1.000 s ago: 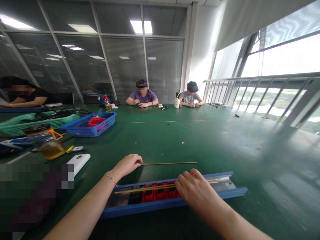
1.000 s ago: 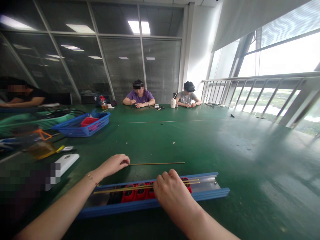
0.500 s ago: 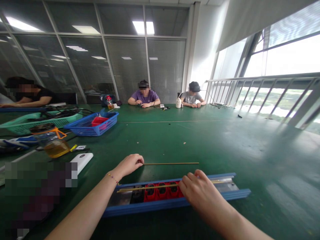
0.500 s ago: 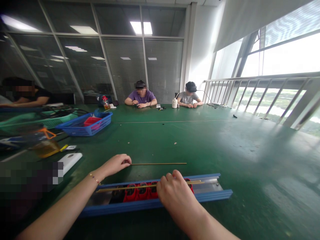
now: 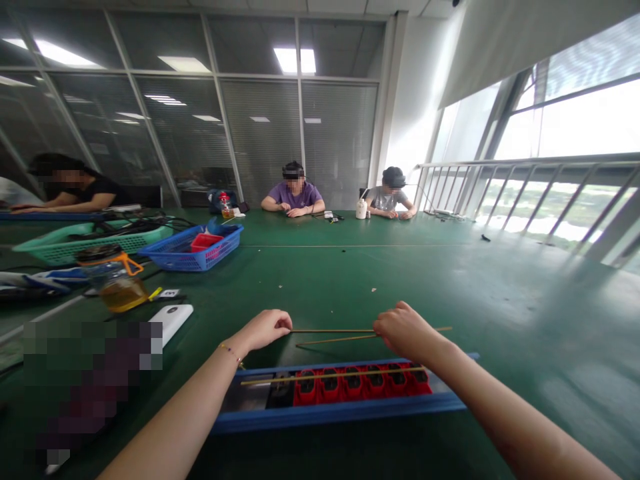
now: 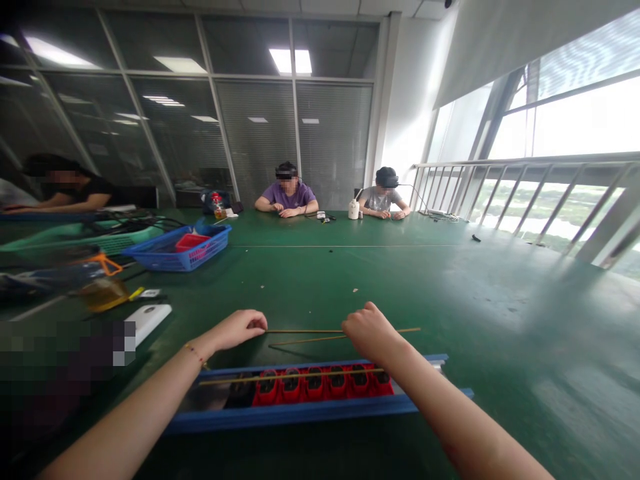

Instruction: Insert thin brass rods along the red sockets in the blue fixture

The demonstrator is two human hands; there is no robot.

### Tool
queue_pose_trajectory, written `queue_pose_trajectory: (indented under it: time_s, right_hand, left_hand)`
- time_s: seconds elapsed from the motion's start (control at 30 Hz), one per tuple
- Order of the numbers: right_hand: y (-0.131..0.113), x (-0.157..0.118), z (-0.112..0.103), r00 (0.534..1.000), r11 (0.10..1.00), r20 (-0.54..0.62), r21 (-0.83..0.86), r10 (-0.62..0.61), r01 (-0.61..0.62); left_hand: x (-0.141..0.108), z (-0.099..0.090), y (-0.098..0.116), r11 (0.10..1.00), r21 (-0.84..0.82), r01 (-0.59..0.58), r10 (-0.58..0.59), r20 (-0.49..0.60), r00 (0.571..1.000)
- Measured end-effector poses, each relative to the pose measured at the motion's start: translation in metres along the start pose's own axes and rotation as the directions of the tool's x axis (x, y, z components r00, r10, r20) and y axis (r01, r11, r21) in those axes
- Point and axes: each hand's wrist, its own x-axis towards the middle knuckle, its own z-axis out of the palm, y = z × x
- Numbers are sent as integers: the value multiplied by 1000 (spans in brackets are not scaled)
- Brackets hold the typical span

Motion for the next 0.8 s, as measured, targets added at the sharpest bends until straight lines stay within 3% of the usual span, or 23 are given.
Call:
queue_pose_trajectory:
  time_s: [0.27, 0.57, 0.7, 0.8]
  right_hand:
    - [-11, 43, 17, 984, 996, 155, 25, -92, 89]
    - [-19, 63, 29, 985, 995, 141, 26, -97, 94]
    - [-12, 52, 15, 989, 995, 112, 51, -94, 89]
    - [-6, 34, -10, 982, 964, 66, 214, -174, 157]
  left_hand:
    - [-3, -2, 4, 999, -8, 36, -36, 19, 999]
    - [-3, 0, 4, 997, 71, -6, 7, -7, 1000]
    - [-3, -1, 5, 998, 57, 4, -4, 11, 1000]
    - [-3, -1, 5, 998, 56, 4, -4, 8, 1000]
